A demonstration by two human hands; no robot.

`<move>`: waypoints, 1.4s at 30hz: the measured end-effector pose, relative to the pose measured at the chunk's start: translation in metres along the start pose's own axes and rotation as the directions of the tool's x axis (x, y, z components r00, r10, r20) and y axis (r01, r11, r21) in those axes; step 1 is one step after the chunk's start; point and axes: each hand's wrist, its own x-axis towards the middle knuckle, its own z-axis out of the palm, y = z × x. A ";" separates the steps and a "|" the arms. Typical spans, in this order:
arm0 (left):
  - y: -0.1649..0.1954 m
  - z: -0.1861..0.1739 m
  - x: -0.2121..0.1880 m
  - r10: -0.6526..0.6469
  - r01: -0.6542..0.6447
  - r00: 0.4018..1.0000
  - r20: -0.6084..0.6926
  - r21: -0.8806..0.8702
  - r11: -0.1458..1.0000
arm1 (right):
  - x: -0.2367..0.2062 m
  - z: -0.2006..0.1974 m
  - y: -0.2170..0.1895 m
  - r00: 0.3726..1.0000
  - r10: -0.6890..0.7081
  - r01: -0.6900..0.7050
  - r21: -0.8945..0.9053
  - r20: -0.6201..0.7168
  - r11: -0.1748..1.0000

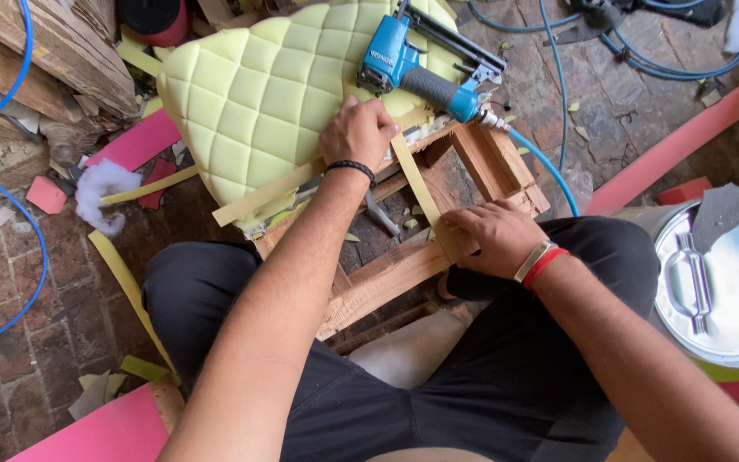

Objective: The person secures a quilted foam cushion onto a wooden chair frame using a pneumatic nail gun. They attach thin wooden strips along the edges of the cushion to hold it in place.

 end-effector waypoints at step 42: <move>-0.025 -0.018 0.039 -0.004 0.011 0.984 0.179 -0.041 0.999 | 0.183 -0.118 0.042 0.904 0.426 -0.428 -0.063 -0.036 0.902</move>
